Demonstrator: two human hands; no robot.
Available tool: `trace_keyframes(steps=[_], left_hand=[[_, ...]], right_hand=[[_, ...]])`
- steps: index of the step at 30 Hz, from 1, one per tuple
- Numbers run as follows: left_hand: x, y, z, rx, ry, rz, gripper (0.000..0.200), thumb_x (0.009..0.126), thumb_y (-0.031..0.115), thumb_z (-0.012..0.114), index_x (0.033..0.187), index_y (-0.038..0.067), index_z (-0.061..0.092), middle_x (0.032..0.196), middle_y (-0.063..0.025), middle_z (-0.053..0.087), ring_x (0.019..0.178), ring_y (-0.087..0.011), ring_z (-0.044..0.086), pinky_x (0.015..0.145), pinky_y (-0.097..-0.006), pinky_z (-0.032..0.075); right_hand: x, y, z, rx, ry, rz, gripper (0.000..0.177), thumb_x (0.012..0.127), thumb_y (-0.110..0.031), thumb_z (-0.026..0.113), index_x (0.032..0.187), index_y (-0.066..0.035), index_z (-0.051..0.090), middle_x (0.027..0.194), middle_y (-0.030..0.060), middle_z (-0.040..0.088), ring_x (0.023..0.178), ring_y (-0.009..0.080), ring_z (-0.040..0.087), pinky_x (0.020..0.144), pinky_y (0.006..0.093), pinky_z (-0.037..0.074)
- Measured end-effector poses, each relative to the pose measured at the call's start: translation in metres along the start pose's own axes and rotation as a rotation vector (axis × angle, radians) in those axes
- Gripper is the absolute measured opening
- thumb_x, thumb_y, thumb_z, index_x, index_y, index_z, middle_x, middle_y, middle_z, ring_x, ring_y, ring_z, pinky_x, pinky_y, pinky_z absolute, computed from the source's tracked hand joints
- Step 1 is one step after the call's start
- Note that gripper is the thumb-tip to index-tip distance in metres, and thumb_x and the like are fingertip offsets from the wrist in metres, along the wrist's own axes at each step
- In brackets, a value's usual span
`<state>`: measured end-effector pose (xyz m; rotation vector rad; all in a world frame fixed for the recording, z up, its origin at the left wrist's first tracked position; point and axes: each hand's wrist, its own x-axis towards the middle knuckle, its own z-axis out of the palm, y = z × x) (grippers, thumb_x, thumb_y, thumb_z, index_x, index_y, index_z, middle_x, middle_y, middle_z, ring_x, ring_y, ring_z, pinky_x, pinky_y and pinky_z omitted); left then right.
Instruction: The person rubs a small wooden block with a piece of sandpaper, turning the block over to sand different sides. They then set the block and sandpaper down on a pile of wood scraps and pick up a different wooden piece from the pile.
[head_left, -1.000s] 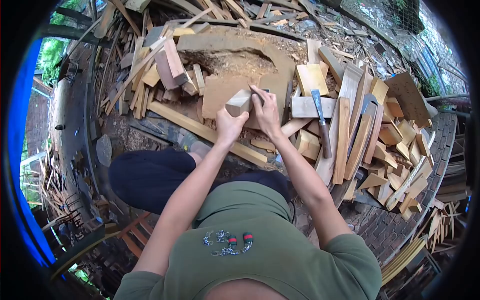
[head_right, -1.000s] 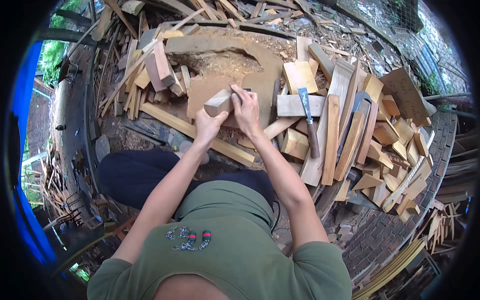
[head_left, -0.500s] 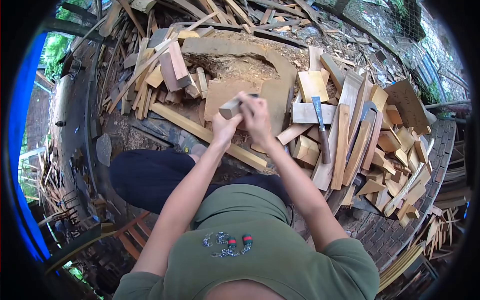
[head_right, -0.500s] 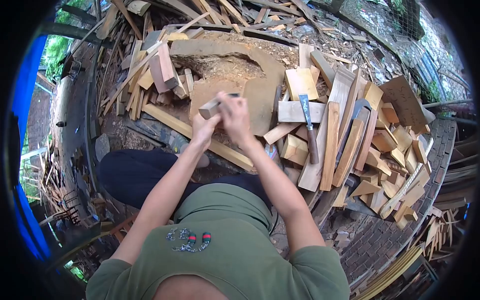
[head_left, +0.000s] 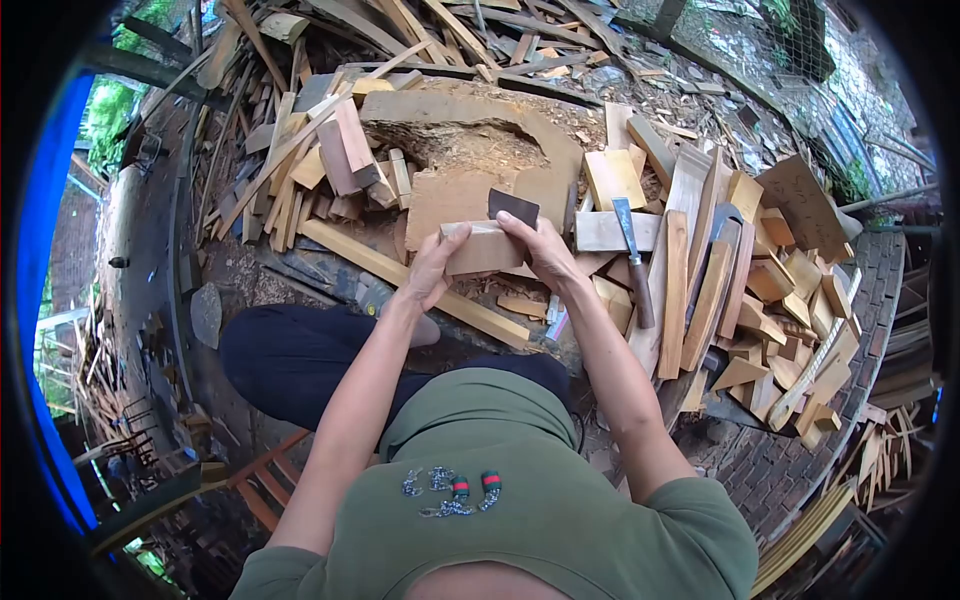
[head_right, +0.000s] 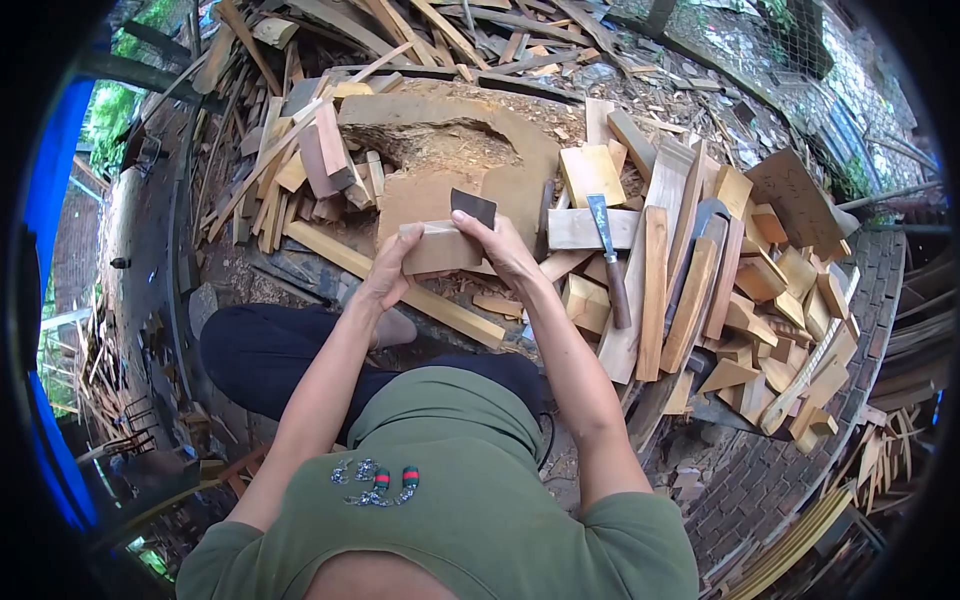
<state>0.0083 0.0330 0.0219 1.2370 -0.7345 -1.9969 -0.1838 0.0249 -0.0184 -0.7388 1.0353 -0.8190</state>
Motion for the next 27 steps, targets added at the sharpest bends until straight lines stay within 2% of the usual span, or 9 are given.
trace_keyframes(steps=[4,8,11,14,18,20,23,25,27], left_hand=[[0.006,-0.002,0.008,0.09,0.229,0.082,0.045,0.09,0.044,0.066,0.109,0.005,0.058,0.101,-0.0032,0.06,0.087,-0.0116,0.06,0.077,-0.0289,0.05],[0.01,-0.007,0.013,0.195,0.26,0.19,0.043,0.09,0.044,0.065,0.108,0.005,0.058,0.099,-0.0042,0.06,0.084,-0.011,0.058,0.078,-0.0272,0.048],[0.008,-0.005,0.02,0.183,0.28,0.253,0.042,0.089,0.038,0.068,0.111,0.004,0.057,0.1,-0.0054,0.06,0.088,-0.0096,0.059,0.07,-0.026,0.051],[-0.008,0.006,0.032,0.144,0.157,0.247,0.053,0.085,0.023,0.075,0.126,0.001,0.05,0.11,-0.0098,0.06,0.099,-0.0119,0.061,0.052,-0.0203,0.053],[-0.011,-0.001,0.032,0.272,0.231,0.259,0.056,0.084,0.021,0.075,0.128,-0.001,0.048,0.113,-0.0108,0.06,0.098,-0.0148,0.063,0.066,-0.024,0.056],[-0.006,-0.016,0.037,0.099,0.32,0.471,0.054,0.082,0.02,0.077,0.124,-0.002,0.053,0.111,-0.0104,0.063,0.097,-0.0156,0.063,0.079,-0.028,0.054],[-0.011,-0.018,0.049,0.114,0.338,0.424,0.052,0.079,0.02,0.078,0.12,-0.003,0.056,0.108,-0.0099,0.064,0.099,-0.0168,0.063,0.088,-0.0303,0.05],[-0.004,-0.02,0.041,0.118,0.347,0.424,0.05,0.078,0.022,0.078,0.115,-0.004,0.059,0.105,-0.0115,0.066,0.096,-0.0175,0.064,0.083,-0.0302,0.052],[-0.003,-0.017,0.032,0.266,0.334,0.422,0.046,0.079,0.024,0.077,0.109,-0.006,0.061,0.098,-0.0138,0.068,0.091,-0.0181,0.066,0.08,-0.0308,0.053]], right_hand=[[-0.02,-0.005,0.012,0.191,0.065,0.021,0.051,0.088,-0.042,0.067,0.118,-0.002,0.057,0.107,0.0063,0.06,0.098,0.0159,0.057,0.087,0.0324,0.046],[-0.024,0.001,0.012,0.328,0.135,0.002,0.047,0.09,-0.038,0.065,0.12,-0.003,0.056,0.11,0.0079,0.06,0.1,0.0167,0.059,0.088,0.0342,0.048],[-0.021,0.006,0.007,0.457,0.128,0.013,0.046,0.091,-0.036,0.064,0.121,-0.004,0.055,0.111,0.0091,0.061,0.1,0.0182,0.06,0.089,0.0357,0.049],[-0.025,0.0,0.01,0.577,0.065,0.048,0.046,0.092,-0.04,0.06,0.12,-0.004,0.054,0.11,0.0103,0.061,0.1,0.0217,0.061,0.091,0.0382,0.049],[-0.027,0.001,0.022,0.7,-0.015,0.105,0.048,0.094,-0.045,0.055,0.124,-0.007,0.052,0.115,0.0104,0.059,0.106,0.0247,0.058,0.093,0.0426,0.047],[-0.025,0.004,0.029,0.748,-0.031,0.109,0.047,0.094,-0.046,0.053,0.128,-0.012,0.05,0.12,0.0084,0.056,0.111,0.0234,0.054,0.095,0.0442,0.045],[-0.021,0.014,0.044,0.873,-0.03,0.159,0.045,0.095,-0.045,0.053,0.126,-0.012,0.051,0.119,0.008,0.057,0.11,0.0225,0.055,0.094,0.0432,0.045],[-0.023,0.018,0.048,0.894,-0.018,0.151,0.043,0.097,-0.043,0.05,0.126,-0.011,0.051,0.119,0.0082,0.057,0.11,0.0224,0.055,0.093,0.0432,0.046],[-0.019,0.033,0.047,0.848,0.066,0.167,0.036,0.101,-0.038,0.047,0.123,-0.01,0.052,0.112,0.0067,0.059,0.102,0.0195,0.057,0.084,0.038,0.049]])
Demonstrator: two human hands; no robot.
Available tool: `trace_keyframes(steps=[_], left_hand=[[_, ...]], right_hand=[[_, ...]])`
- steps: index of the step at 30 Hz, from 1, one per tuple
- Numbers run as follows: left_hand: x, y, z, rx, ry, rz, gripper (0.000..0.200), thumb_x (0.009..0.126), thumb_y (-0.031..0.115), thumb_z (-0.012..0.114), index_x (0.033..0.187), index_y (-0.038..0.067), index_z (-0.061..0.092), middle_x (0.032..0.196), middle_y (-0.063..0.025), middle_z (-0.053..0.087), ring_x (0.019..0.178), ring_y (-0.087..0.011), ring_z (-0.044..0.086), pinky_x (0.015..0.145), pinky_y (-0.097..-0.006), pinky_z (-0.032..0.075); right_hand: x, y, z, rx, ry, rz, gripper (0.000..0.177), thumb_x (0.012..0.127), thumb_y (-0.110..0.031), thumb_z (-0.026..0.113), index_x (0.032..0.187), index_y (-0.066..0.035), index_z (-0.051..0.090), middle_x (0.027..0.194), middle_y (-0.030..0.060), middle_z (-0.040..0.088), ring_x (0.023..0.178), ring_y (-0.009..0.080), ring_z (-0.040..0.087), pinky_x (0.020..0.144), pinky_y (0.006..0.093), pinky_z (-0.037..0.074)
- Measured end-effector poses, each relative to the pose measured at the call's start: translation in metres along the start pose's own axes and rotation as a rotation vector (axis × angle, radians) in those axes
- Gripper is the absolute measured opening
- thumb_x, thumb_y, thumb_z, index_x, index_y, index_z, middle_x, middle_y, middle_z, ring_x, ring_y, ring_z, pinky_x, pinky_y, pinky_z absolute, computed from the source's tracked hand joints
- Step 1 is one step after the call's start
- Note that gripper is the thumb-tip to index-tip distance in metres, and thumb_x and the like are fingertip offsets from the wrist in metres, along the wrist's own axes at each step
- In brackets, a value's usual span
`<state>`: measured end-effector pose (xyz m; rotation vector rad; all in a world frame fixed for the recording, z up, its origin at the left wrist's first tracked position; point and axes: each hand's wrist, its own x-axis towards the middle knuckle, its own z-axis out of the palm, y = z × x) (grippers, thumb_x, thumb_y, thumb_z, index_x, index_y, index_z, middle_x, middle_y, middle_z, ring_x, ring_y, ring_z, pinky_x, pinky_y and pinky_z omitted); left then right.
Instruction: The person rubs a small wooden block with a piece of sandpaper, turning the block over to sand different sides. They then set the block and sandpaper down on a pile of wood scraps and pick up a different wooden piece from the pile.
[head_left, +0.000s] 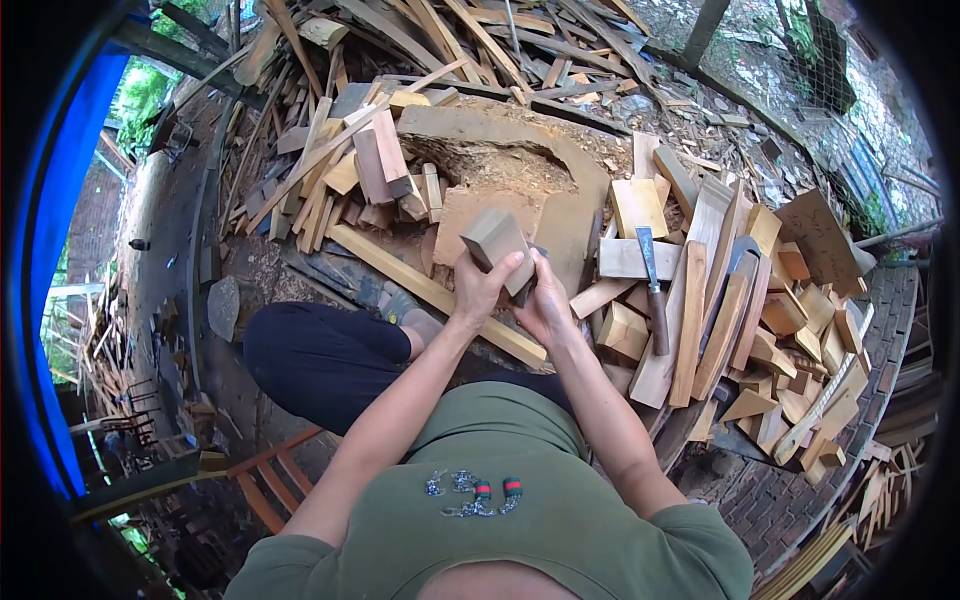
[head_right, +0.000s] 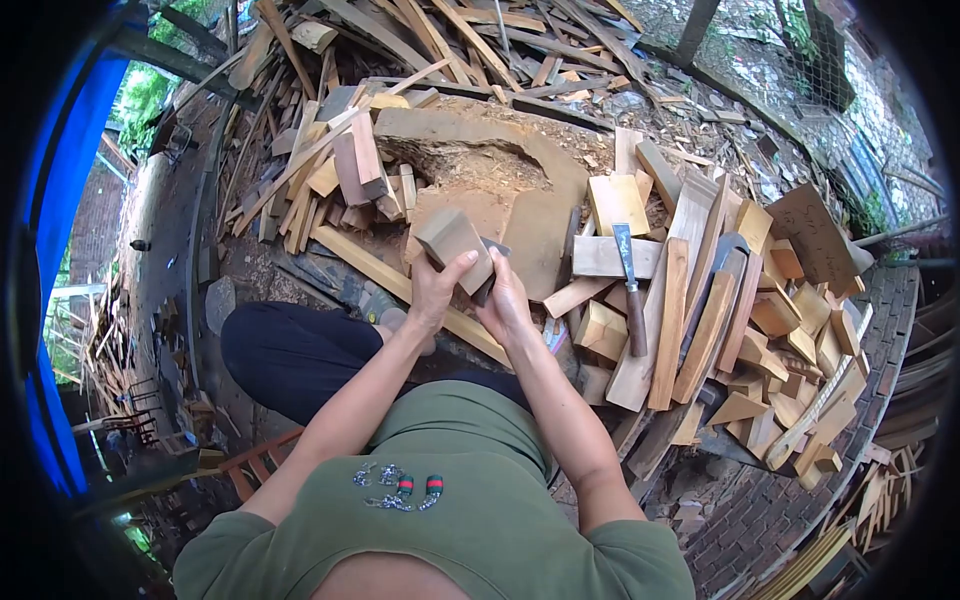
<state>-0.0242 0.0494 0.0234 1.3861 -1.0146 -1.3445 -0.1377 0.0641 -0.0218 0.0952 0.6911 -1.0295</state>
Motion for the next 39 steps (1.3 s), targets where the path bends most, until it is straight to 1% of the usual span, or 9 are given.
trace_keyframes(steps=[6,10,15,22,28,33,36,38,39], left_hand=[[0.009,-0.004,-0.003,0.273,0.001,0.208,0.053,0.082,0.038,0.075,0.106,-0.007,0.06,0.094,-0.0149,0.069,0.088,-0.0204,0.067,0.079,-0.0336,0.052],[0.011,-0.013,-0.005,0.321,0.008,0.237,0.061,0.088,0.051,0.066,0.109,-0.006,0.059,0.095,-0.014,0.069,0.088,-0.0221,0.067,0.078,-0.0349,0.052],[0.01,-0.013,-0.006,-0.042,-0.158,-0.236,0.058,0.096,0.053,0.052,0.114,-0.001,0.058,0.092,-0.01,0.067,0.082,-0.0156,0.067,0.072,-0.0294,0.054],[0.008,-0.007,-0.014,-0.259,-0.297,-0.541,0.05,0.094,0.043,0.06,0.119,0.0,0.057,0.098,-0.0075,0.065,0.086,-0.0162,0.066,0.074,-0.0302,0.054],[0.016,-0.009,-0.024,-0.077,-0.315,-0.465,0.053,0.086,0.024,0.063,0.13,-0.001,0.047,0.114,-0.0105,0.06,0.104,-0.0168,0.059,0.086,-0.0337,0.051],[0.03,-0.035,-0.041,0.516,-0.219,-0.045,0.069,0.07,0.02,0.068,0.133,0.0,0.048,0.11,-0.0186,0.064,0.102,-0.0296,0.063,0.091,-0.035,0.049],[0.034,-0.018,-0.047,0.56,-0.31,-0.118,0.074,0.069,0.021,0.069,0.137,0.005,0.046,0.117,-0.0226,0.063,0.107,-0.0338,0.062,0.095,-0.0376,0.048],[0.036,-0.003,-0.046,0.69,-0.307,-0.125,0.075,0.068,0.022,0.069,0.138,0.007,0.045,0.117,-0.0239,0.063,0.108,-0.0351,0.062,0.095,-0.0388,0.048],[0.036,0.002,-0.045,0.818,-0.304,-0.132,0.077,0.068,0.023,0.07,0.139,0.009,0.044,0.118,-0.0251,0.063,0.109,-0.0364,0.062,0.095,-0.04,0.049]], right_hand=[[0.001,-0.007,-0.018,-0.271,0.178,-0.223,0.03,0.105,-0.032,0.04,0.116,-0.009,0.057,0.095,0.0017,0.062,0.079,0.0104,0.055,0.061,0.026,0.046],[-0.006,-0.023,-0.01,-0.277,0.203,-0.249,0.034,0.105,-0.034,0.039,0.117,-0.008,0.057,0.103,0.004,0.064,0.085,0.0127,0.06,0.069,0.0304,0.054],[-0.012,-0.034,-0.006,-0.271,0.143,-0.232,0.039,0.105,-0.035,0.036,0.123,-0.005,0.054,0.114,0.0111,0.064,0.097,0.0199,0.066,0.075,0.0377,0.061],[-0.011,-0.043,-0.019,-0.269,0.032,-0.244,0.028,0.101,-0.026,0.051,0.12,-0.006,0.055,0.112,0.0066,0.064,0.1,0.0174,0.065,0.076,0.037,0.061],[-0.008,-0.045,-0.022,-0.407,0.06,-0.274,0.021,0.095,-0.017,0.061,0.114,-0.007,0.061,0.098,0.0004,0.063,0.088,0.0084,0.061,0.079,0.0304,0.058],[0.002,-0.036,-0.028,-0.701,0.068,-0.238,0.029,0.093,-0.017,0.062,0.12,-0.005,0.059,0.098,-0.0002,0.06,0.085,0.0079,0.058,0.073,0.0272,0.056],[0.014,-0.028,-0.033,-0.907,0.098,-0.197,0.03,0.095,-0.022,0.059,0.119,-0.003,0.059,0.095,0.0005,0.06,0.083,0.0073,0.056,0.064,0.0223,0.054],[0.021,-0.026,-0.033,-1.112,0.17,-0.205,0.034,0.094,-0.026,0.059,0.117,-0.001,0.059,0.089,0.004,0.059,0.079,0.0125,0.056,0.07,0.0305,0.054],[0.023,-0.027,-0.036,-1.472,0.181,-0.375,0.042,0.093,-0.028,0.057,0.123,0.0,0.057,0.104,0.0206,0.059,0.096,0.0359,0.061,0.084,0.0429,0.049]])
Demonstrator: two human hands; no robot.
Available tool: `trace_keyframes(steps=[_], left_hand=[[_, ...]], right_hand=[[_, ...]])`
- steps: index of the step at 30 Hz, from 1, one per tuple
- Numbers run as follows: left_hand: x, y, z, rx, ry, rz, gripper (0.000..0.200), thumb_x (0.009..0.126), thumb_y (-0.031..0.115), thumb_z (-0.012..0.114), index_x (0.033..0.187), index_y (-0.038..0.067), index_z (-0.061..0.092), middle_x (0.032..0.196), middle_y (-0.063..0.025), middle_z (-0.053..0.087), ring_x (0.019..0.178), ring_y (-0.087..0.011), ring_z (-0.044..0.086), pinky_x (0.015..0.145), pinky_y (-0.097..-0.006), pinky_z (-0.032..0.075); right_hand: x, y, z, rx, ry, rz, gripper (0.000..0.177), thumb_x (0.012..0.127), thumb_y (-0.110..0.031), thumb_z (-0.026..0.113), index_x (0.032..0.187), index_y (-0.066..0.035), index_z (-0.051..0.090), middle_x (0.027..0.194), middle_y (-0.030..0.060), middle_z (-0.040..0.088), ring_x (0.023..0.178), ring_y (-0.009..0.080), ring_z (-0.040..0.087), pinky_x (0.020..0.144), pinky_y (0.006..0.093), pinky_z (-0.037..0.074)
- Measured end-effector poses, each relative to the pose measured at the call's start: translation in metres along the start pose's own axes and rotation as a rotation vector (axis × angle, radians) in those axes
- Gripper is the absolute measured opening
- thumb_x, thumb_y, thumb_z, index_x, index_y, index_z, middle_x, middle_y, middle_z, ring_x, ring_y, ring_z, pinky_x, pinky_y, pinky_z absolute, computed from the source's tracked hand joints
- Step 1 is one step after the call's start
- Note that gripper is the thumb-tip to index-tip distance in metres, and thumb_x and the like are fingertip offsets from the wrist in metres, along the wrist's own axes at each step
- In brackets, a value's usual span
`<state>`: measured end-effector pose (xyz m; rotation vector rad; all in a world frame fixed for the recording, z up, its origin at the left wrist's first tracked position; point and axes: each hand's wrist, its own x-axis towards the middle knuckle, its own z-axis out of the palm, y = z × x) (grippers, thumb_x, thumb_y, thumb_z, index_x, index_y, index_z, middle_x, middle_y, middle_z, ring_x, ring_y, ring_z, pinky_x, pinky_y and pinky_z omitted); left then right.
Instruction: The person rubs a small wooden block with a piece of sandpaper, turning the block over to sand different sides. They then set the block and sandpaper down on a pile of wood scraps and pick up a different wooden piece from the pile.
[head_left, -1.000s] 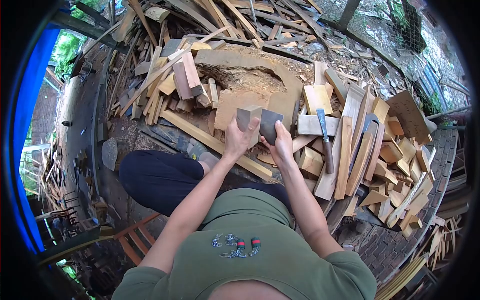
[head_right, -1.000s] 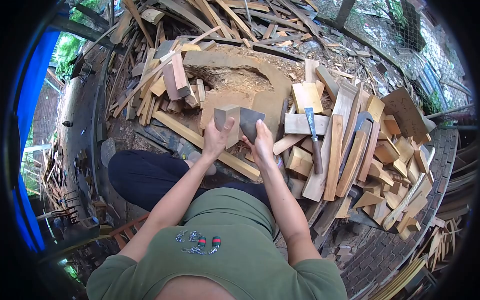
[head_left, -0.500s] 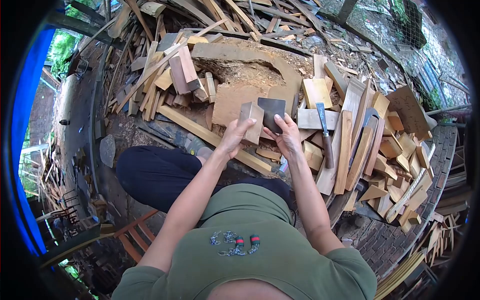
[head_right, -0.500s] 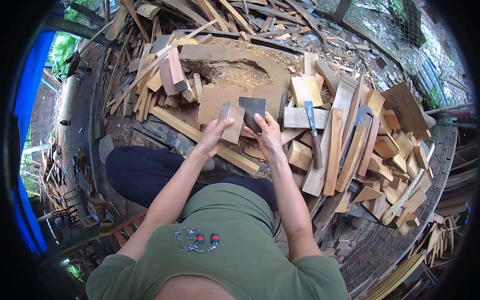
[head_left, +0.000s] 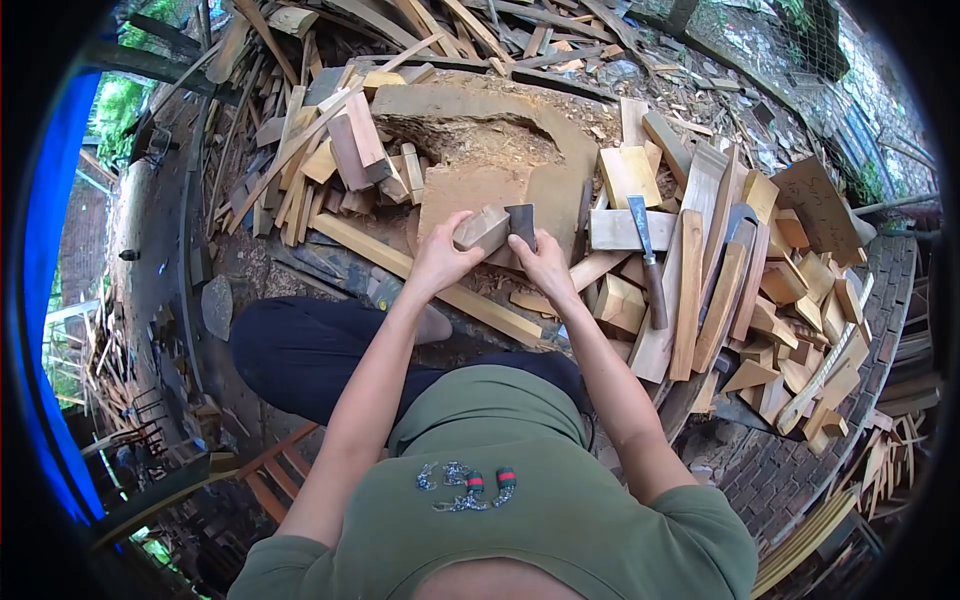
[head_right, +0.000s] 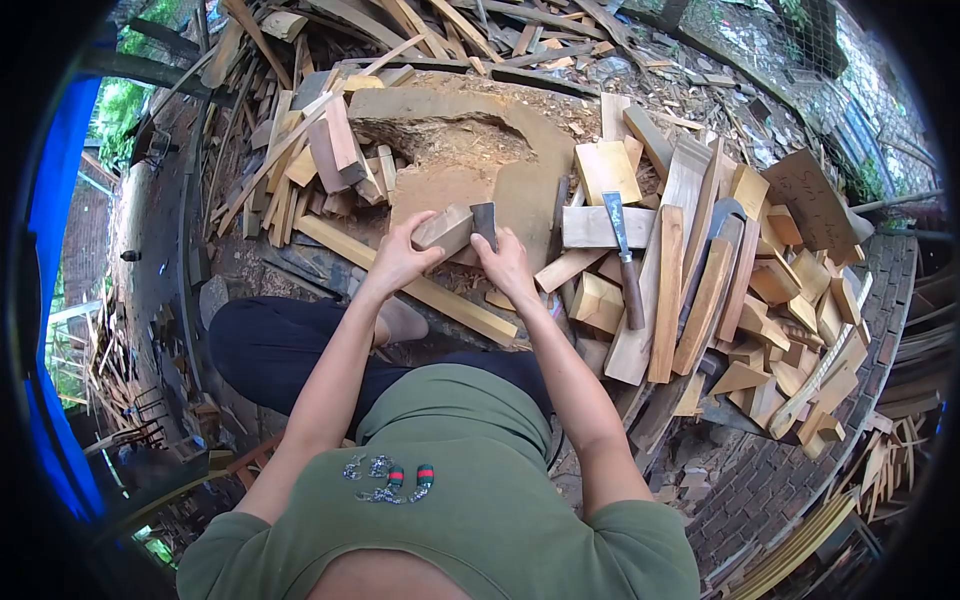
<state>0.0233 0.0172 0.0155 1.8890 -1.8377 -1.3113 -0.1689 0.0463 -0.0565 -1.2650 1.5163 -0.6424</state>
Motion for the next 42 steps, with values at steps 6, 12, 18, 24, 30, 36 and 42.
trace_keyframes(steps=[6,12,18,24,30,36,42], left_hand=[[-0.007,0.028,0.011,0.159,0.273,-0.002,0.081,0.068,0.026,0.073,0.14,0.009,0.041,0.102,-0.0252,0.067,0.1,-0.0411,0.064,0.089,-0.0446,0.051],[0.011,-0.01,0.043,-0.03,0.306,0.285,0.056,0.07,0.022,0.074,0.12,0.002,0.058,0.089,-0.0253,0.068,0.083,-0.0377,0.069,0.075,-0.0441,0.054],[0.001,0.003,0.045,-0.405,0.187,-0.017,0.023,0.08,0.008,0.068,0.101,-0.002,0.064,0.081,-0.0105,0.07,0.066,-0.019,0.07,0.055,-0.0329,0.053],[0.005,0.007,0.034,-0.789,0.294,-0.085,0.022,0.085,0.0,0.063,0.105,-0.007,0.061,0.089,-0.012,0.069,0.07,-0.0188,0.07,0.057,-0.0282,0.06],[0.006,0.019,0.035,-0.849,0.217,-0.127,0.028,0.083,0.0,0.065,0.11,-0.003,0.06,0.095,-0.0077,0.067,0.079,-0.0145,0.066,0.058,-0.0268,0.057],[0.002,0.017,0.039,-0.904,0.233,-0.153,0.023,0.086,0.003,0.063,0.108,-0.003,0.061,0.093,-0.0096,0.068,0.071,-0.0172,0.069,0.058,-0.0286,0.059],[0.005,-0.003,0.063,-0.629,0.403,-0.069,0.019,0.078,0.003,0.068,0.096,-0.002,0.065,0.087,-0.005,0.07,0.071,-0.011,0.065,0.061,-0.0273,0.051]], right_hand=[[0.001,-0.008,0.012,0.07,0.311,-0.283,0.034,0.094,-0.016,0.052,0.124,-0.002,0.058,0.119,0.0189,0.06,0.114,0.0368,0.055,0.098,0.0445,0.043],[-0.023,-0.038,0.015,-0.138,0.265,-0.561,0.057,0.077,0.011,0.049,0.131,-0.004,0.054,0.131,0.0173,0.057,0.125,0.038,0.05,0.109,0.0432,0.039],[0.0,-0.024,0.017,-0.094,0.204,-0.546,0.06,0.076,0.013,0.047,0.134,-0.004,0.053,0.137,0.0181,0.053,0.13,0.0394,0.046,0.112,0.0447,0.035],[-0.023,-0.06,0.03,-0.04,0.247,-0.616,0.057,0.082,0.01,0.046,0.136,-0.007,0.05,0.136,0.0208,0.052,0.122,0.0399,0.053,0.104,0.0444,0.044],[0.011,-0.037,0.017,-0.239,0.222,-0.42,0.052,0.086,0.002,0.049,0.136,-0.011,0.05,0.133,0.0219,0.054,0.115,0.0379,0.059,0.096,0.044,0.049],[0.005,-0.043,0.012,-0.166,0.217,-0.479,0.047,0.089,0.0,0.046,0.134,-0.007,0.051,0.121,0.0238,0.061,0.105,0.0417,0.062,0.086,0.0453,0.053],[-0.013,-0.073,0.011,-0.178,0.18,-0.668,0.047,0.083,0.005,0.048,0.13,-0.002,0.053,0.125,0.0256,0.058,0.12,0.0385,0.054,0.101,0.0427,0.046]])
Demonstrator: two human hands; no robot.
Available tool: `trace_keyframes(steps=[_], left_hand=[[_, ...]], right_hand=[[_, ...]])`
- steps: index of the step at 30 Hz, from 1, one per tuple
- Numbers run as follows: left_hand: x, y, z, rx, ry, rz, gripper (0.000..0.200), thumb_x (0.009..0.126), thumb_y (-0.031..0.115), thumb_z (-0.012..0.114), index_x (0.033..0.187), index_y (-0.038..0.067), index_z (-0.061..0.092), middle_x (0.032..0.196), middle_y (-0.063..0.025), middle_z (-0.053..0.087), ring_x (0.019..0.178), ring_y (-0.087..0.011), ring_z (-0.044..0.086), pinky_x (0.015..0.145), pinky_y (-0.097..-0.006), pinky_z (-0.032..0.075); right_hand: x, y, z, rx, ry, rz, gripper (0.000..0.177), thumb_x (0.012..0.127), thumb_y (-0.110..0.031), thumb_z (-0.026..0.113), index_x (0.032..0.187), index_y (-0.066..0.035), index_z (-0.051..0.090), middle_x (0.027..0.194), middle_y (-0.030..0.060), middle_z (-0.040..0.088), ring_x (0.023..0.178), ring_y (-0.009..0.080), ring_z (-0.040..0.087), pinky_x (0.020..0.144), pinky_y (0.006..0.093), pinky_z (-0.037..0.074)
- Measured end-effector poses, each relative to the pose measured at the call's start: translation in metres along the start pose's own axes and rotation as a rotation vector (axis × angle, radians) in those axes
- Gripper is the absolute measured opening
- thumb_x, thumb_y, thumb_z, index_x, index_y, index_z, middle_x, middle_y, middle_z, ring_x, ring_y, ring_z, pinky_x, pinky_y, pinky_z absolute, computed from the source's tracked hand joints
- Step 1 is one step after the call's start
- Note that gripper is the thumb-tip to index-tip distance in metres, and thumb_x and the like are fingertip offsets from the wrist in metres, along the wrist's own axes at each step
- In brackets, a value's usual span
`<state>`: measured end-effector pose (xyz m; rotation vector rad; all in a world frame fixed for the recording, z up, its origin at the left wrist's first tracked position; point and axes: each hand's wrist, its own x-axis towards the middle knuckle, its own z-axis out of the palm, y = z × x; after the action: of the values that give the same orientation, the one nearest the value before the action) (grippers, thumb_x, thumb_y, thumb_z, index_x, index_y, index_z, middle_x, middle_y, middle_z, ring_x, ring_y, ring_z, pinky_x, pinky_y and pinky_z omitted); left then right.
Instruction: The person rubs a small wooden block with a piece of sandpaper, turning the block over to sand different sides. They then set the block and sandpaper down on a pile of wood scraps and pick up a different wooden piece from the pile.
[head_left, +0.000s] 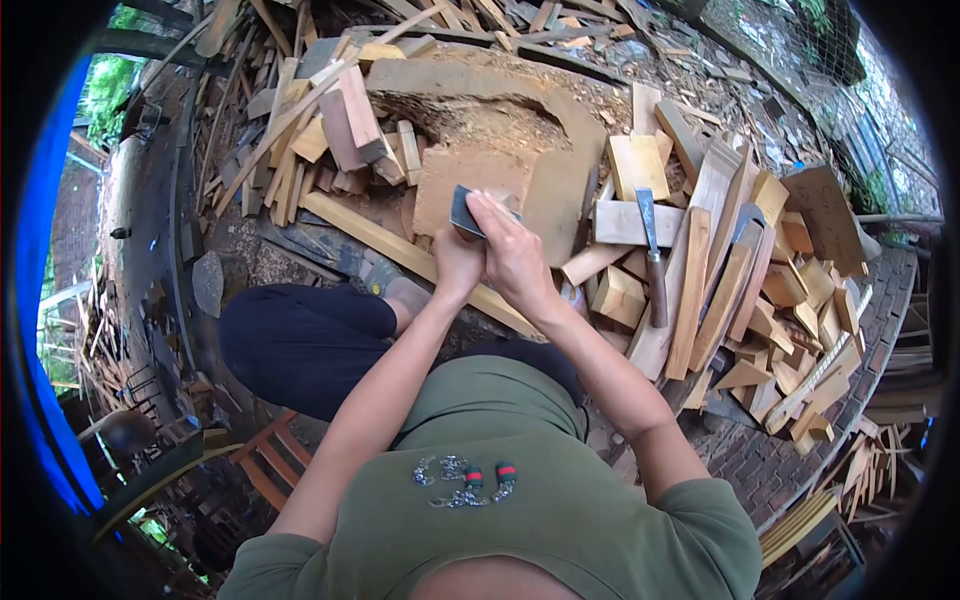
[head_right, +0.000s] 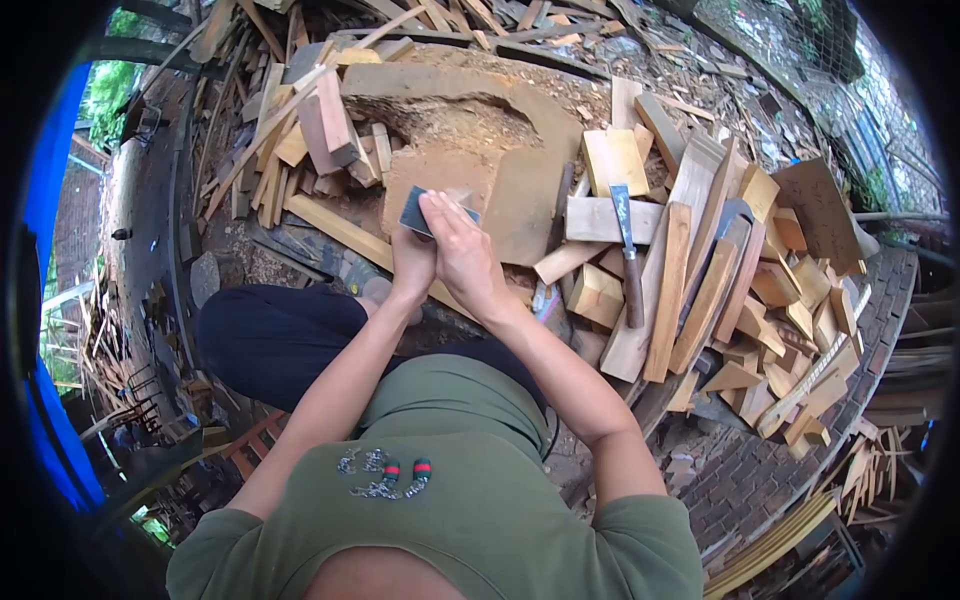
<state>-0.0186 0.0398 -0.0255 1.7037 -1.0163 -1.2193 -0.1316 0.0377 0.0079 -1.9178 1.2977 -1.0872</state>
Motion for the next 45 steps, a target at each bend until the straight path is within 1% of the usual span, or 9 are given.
trace_keyframes(steps=[7,9,12,18,21,25,30,34,45], left_hand=[[-0.007,0.024,0.0,-0.286,-0.029,-0.081,0.02,0.083,0.001,0.065,0.103,-0.002,0.063,0.092,-0.0053,0.068,0.076,-0.0134,0.067,0.063,-0.0275,0.055],[-0.004,0.019,-0.006,-0.253,-0.021,-0.099,0.02,0.086,0.0,0.063,0.106,-0.003,0.06,0.092,-0.007,0.068,0.075,-0.0149,0.067,0.06,-0.0279,0.058],[-0.002,0.021,-0.008,-0.361,-0.114,-0.198,0.019,0.087,0.0,0.062,0.105,-0.005,0.06,0.092,-0.0088,0.068,0.074,-0.0167,0.068,0.06,-0.0286,0.059],[-0.005,0.029,-0.004,-0.281,-0.098,-0.086,0.021,0.087,-0.003,0.059,0.107,-0.007,0.056,0.091,-0.0136,0.067,0.07,-0.0233,0.07,0.056,-0.0313,0.061],[-0.012,0.024,-0.002,-0.291,-0.091,-0.108,0.022,0.086,-0.004,0.059,0.108,-0.007,0.054,0.091,-0.0146,0.066,0.069,-0.0245,0.07,0.055,-0.0318,0.061],[-0.005,0.026,0.001,-0.282,-0.068,-0.038,0.022,0.086,-0.005,0.059,0.108,-0.008,0.054,0.092,-0.0153,0.066,0.067,-0.0246,0.07,0.054,-0.0316,0.061],[-0.004,0.02,-0.002,-0.272,-0.106,-0.127,0.02,0.089,0.0,0.062,0.107,-0.005,0.058,0.094,-0.0123,0.067,0.069,-0.0218,0.07,0.056,-0.0301,0.06],[-0.003,0.02,-0.002,-0.317,-0.108,-0.094,0.022,0.087,-0.006,0.059,0.108,-0.008,0.054,0.091,-0.0157,0.066,0.065,-0.024,0.07,0.054,-0.0315,0.061],[-0.008,0.017,0.002,-0.285,-0.119,-0.078,0.02,0.088,-0.002,0.06,0.108,-0.007,0.057,0.095,-0.0135,0.066,0.069,-0.0213,0.069,0.057,-0.0309,0.062]], right_hand=[[0.01,0.017,0.002,0.2,-0.048,0.385,0.047,0.085,0.006,0.045,0.132,-0.001,0.053,0.127,0.0265,0.056,0.118,0.0401,0.055,0.102,0.0429,0.045],[-0.001,0.006,0.01,0.119,0.048,0.102,0.049,0.086,0.006,0.045,0.134,-0.003,0.052,0.124,0.0273,0.058,0.117,0.0394,0.057,0.095,0.0414,0.049],[0.013,0.009,-0.005,0.283,-0.103,0.492,0.048,0.087,0.007,0.045,0.132,-0.004,0.052,0.12,0.0281,0.06,0.11,0.0425,0.06,0.091,0.0415,0.051],[-0.006,0.019,0.004,0.068,0.051,0.011,0.045,0.088,0.005,0.048,0.132,-0.004,0.053,0.119,0.0283,0.06,0.107,0.0403,0.062,0.088,0.0427,0.052],[0.007,0.037,-0.006,0.076,-0.126,0.436,0.047,0.087,0.006,0.046,0.132,-0.004,0.053,0.122,0.0274,0.058,0.109,0.0398,0.061,0.091,0.0419,0.051],[-0.002,0.022,0.001,-0.015,0.012,0.042,0.047,0.087,0.007,0.044,0.131,-0.003,0.054,0.122,0.0271,0.059,0.11,0.0398,0.06,0.09,0.042,0.051],[0.01,0.039,-0.006,0.078,-0.163,0.452,0.048,0.085,0.007,0.044,0.131,-0.005,0.054,0.128,0.026,0.055,0.117,0.039,0.056,0.098,0.0421,0.048],[-0.003,0.026,0.002,-0.02,-0.003,0.023,0.048,0.085,0.007,0.046,0.131,-0.003,0.054,0.124,0.0268,0.058,0.11,0.0409,0.06,0.091,0.042,0.051],[0.0,0.039,-0.008,-0.003,-0.12,0.285,0.044,0.085,0.001,0.051,0.129,0.0,0.054,0.12,0.0253,0.061,0.1,0.0416,0.064,0.086,0.0424,0.055]])
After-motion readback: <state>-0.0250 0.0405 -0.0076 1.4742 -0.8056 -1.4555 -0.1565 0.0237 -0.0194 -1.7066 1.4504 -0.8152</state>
